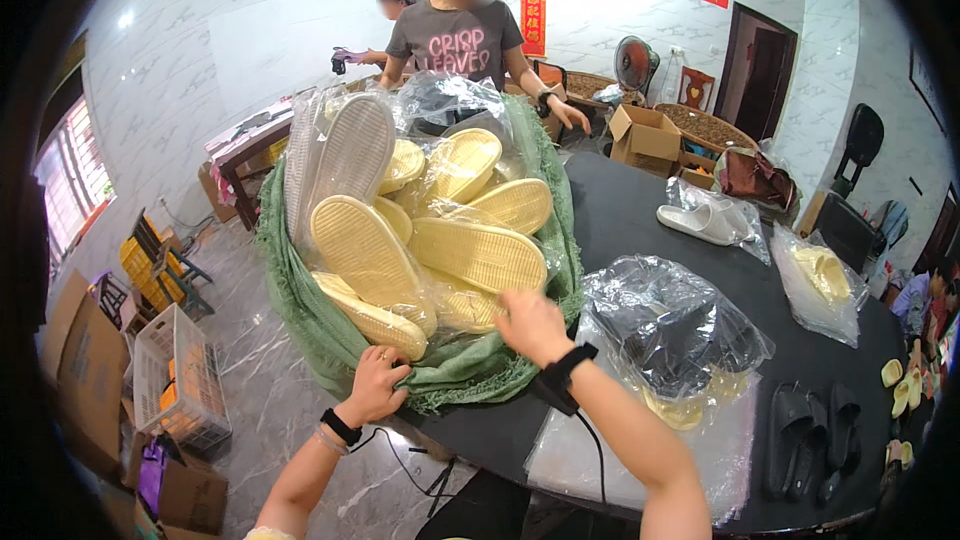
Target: Pack sandals into plastic bags for shipping.
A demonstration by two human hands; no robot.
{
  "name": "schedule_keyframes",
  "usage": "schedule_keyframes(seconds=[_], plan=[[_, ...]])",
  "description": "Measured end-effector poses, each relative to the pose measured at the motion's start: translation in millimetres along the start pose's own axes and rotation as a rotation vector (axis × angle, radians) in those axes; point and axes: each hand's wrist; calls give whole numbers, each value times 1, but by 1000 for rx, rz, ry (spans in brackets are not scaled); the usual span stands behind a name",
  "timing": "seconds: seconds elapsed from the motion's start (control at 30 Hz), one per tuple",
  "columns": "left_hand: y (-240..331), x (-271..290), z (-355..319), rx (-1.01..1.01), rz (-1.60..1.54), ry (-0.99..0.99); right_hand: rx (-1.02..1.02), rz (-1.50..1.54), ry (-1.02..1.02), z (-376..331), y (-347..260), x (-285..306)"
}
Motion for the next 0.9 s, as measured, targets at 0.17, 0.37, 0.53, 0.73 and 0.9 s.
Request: schedule_keyframes(seconds=[0.17, 0.37, 0.53, 0.73, 0.9], plan=[[65, 2, 17, 75, -142, 81, -152, 6, 515, 55, 60, -12], [80, -27, 19, 21, -23, -36, -214, 263, 55, 28, 16, 17], [90, -39, 27, 103, -21, 6, 129, -221, 601, -57, -9, 97], [81, -52, 30, 120, -50, 49, 47, -638, 783, -179, 38, 168], [82, -55, 32, 118, -69, 51, -93, -1004, 621, -268, 67, 148]])
Point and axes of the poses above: each hand's wrist, its own z-axis towards the middle knuckle, its own x-axis out of the back of the hand, y = z × x, and after that the axes turned 9 degrees about -y, right-handed
